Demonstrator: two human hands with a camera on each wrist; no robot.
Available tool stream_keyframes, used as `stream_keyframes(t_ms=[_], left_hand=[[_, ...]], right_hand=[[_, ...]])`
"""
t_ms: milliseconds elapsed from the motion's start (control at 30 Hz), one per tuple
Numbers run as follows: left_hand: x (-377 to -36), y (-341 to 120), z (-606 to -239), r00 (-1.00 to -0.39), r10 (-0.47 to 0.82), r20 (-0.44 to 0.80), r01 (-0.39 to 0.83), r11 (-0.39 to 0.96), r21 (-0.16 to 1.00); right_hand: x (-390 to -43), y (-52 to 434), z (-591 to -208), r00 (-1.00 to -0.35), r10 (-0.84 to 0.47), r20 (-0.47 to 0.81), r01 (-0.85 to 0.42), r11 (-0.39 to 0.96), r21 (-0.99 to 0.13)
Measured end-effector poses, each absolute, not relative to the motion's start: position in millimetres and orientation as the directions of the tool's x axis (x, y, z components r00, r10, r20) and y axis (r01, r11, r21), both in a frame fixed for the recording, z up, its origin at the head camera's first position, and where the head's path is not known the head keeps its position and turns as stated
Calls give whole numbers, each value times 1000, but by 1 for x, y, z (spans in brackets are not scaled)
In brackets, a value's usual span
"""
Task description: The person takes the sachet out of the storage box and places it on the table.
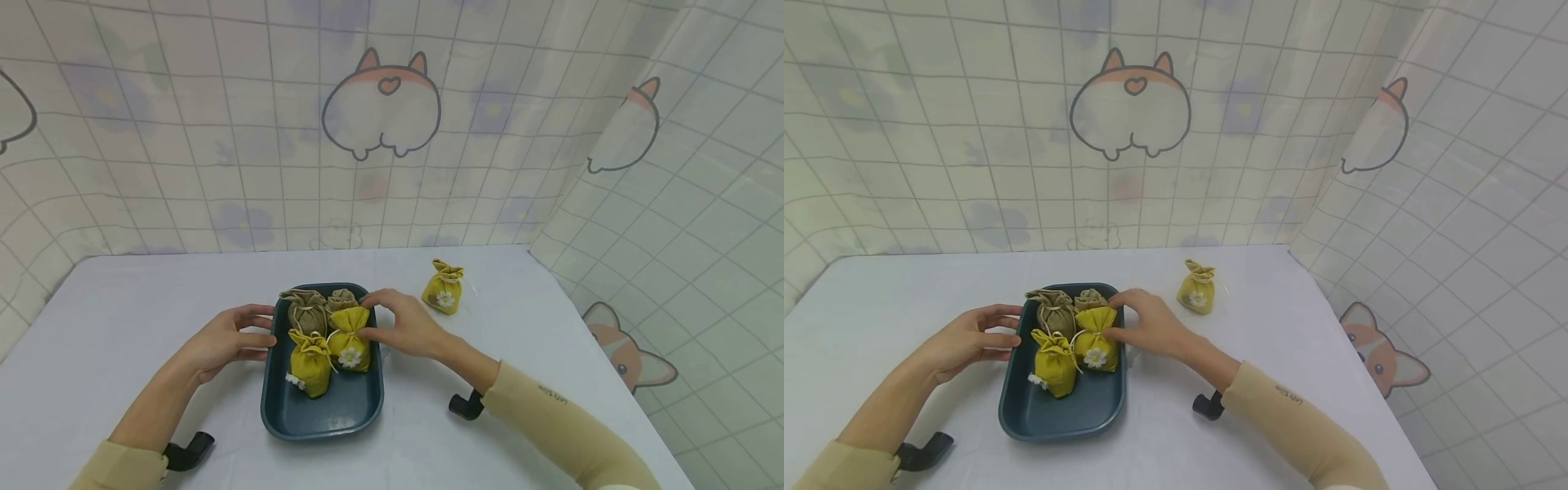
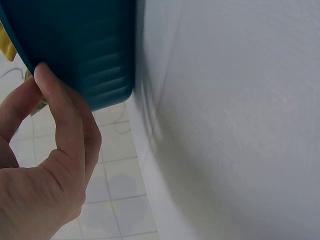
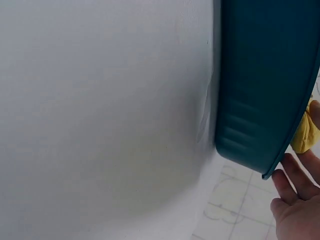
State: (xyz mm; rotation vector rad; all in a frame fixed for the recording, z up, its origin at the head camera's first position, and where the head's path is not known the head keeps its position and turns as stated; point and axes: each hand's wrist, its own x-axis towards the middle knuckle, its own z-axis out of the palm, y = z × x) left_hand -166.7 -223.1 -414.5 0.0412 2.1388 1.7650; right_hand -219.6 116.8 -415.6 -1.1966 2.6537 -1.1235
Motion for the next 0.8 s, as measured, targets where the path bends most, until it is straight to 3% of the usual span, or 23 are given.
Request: stream_keyframes(t_ms=[800], left_hand=[[-166,-223,-415,-932,251,-263,-213,208,955]], right_hand=[[-198,100,-415,-620,-706,342,-710,318,-628]])
